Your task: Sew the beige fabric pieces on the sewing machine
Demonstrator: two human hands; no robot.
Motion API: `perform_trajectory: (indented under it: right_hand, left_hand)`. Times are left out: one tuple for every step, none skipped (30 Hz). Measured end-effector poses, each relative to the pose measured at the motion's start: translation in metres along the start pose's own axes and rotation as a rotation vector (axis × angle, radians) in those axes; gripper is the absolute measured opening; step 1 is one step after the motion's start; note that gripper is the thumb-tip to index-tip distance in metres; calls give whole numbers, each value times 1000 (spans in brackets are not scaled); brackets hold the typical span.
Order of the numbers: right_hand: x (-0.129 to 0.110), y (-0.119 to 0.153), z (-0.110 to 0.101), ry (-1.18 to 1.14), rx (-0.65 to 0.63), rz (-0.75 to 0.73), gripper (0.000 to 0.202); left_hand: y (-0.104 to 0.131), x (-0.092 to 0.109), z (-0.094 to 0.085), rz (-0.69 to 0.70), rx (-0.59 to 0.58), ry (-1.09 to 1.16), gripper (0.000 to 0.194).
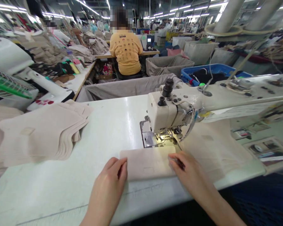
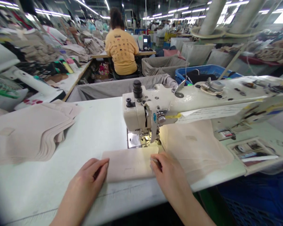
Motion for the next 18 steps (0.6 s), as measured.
perform_trajectory:
  right_hand:
    - [-5, 1, -2, 63, 6, -48, 20]
    - [-11, 1, -4, 128, 13, -102, 18]
    - [-16, 2, -6, 190, 24, -162, 16]
    - [-21, 3, -7, 242, 34, -228, 15]
    - [-25, 4, -8, 282, 43, -295, 15]
    - [-28, 5, -8, 311, 49, -356, 15]
    - [-30, 6, -7, 329, 51, -405, 16]
    - [-31, 6, -6, 336, 50, -436, 16]
    - [-31, 6, -5, 335, 46, -451, 15]
    - [-32, 5, -4, 326, 44, -457, 14]
    - [-33, 5, -3, 313, 43, -458, 12]
    - [-35, 5, -2, 300, 45, -458, 11]
    - [-38, 6, -1, 290, 45, -459, 10]
    - [-41, 7, 1, 286, 43, -462, 10]
    - [-45, 8, 4, 287, 38, -466, 11]
    - [-49, 9, 7, 291, 35, -466, 13]
    - [-52, 11, 9, 295, 37, -459, 16]
    - [-54, 12, 11, 294, 45, -449, 19]
  left_hand:
    - [0, 4, -1, 34, 15, -81, 34]
    - [0, 9, -3, 82, 34, -153, 32]
    - [-1, 14, -4, 147, 48, -204, 30]
    - [-2, 19, -4, 225, 47, -230, 27]
    - [-3, 23, -1, 303, 25, -236, 27]
    - [-5, 26, 2, 367, -22, -231, 27]
    - [-8, 26, 7, 407, -83, -223, 28]
    - [-13, 26, 12, 420, -145, -219, 29]
    - [-19, 25, 15, 406, -197, -223, 28]
    - [-26, 24, 18, 369, -236, -234, 26]
    - [-34, 24, 20, 323, -259, -253, 24]
    - [-43, 25, 22, 271, -274, -280, 21]
    - [-52, 27, 24, 223, -283, -309, 22]
    - [-61, 30, 27, 183, -279, -336, 30]
    - [-70, 34, 30, 161, -263, -352, 40]
    - [-80, 38, 35, 164, -251, -350, 46]
    - [-89, 42, 41, 181, -244, -335, 47]
    - [-98, 45, 48, 207, -256, -311, 49]
Point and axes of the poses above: each hand's wrist, its own y-axis away from the middle knuckle, its own z-axis out of the palm, x = y × z, the point moved 9 cm from there along -y, towards the middle knuckle, and after that the axes turned 3 degrees about z, right-handed, at the moved point
